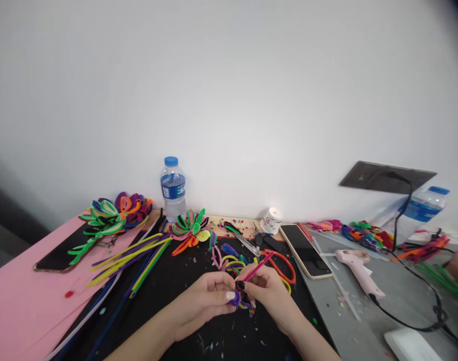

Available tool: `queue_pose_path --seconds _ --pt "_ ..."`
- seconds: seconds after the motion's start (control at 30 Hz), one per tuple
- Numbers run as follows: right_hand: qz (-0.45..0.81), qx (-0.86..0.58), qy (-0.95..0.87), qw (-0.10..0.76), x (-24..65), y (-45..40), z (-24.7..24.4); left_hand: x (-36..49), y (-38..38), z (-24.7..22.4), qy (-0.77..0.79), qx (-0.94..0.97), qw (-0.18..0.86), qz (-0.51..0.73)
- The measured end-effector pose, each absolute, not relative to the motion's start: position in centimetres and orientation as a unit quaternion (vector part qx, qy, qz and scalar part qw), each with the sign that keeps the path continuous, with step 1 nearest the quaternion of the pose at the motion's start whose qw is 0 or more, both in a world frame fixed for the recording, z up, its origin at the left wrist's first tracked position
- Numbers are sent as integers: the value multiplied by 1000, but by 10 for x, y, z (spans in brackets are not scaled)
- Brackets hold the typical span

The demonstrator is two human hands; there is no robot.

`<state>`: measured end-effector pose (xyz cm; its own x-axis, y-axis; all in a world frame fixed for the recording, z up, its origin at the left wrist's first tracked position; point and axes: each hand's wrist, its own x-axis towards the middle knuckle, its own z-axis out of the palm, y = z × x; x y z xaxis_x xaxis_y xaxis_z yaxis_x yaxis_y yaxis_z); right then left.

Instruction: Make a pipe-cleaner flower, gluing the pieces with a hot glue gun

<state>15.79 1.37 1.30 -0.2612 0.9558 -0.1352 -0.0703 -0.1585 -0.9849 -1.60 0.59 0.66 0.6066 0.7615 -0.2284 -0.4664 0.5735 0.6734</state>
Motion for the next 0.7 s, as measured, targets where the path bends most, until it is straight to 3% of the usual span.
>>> queue_pose_path --seconds 0.2,0.53,0.6,0.7 --pt "618 -455 -463 443 167 17 18 -15 7 4 257 280 857 349" --pt "465 -443 -330 692 206 34 32 -16 7 2 268 255 856 360" --pt "464 -463 -342 673 204 32 34 -16 7 2 264 256 857 362" --pt "545 -471 -401 566 193 27 32 -16 8 5 261 258 860 354"
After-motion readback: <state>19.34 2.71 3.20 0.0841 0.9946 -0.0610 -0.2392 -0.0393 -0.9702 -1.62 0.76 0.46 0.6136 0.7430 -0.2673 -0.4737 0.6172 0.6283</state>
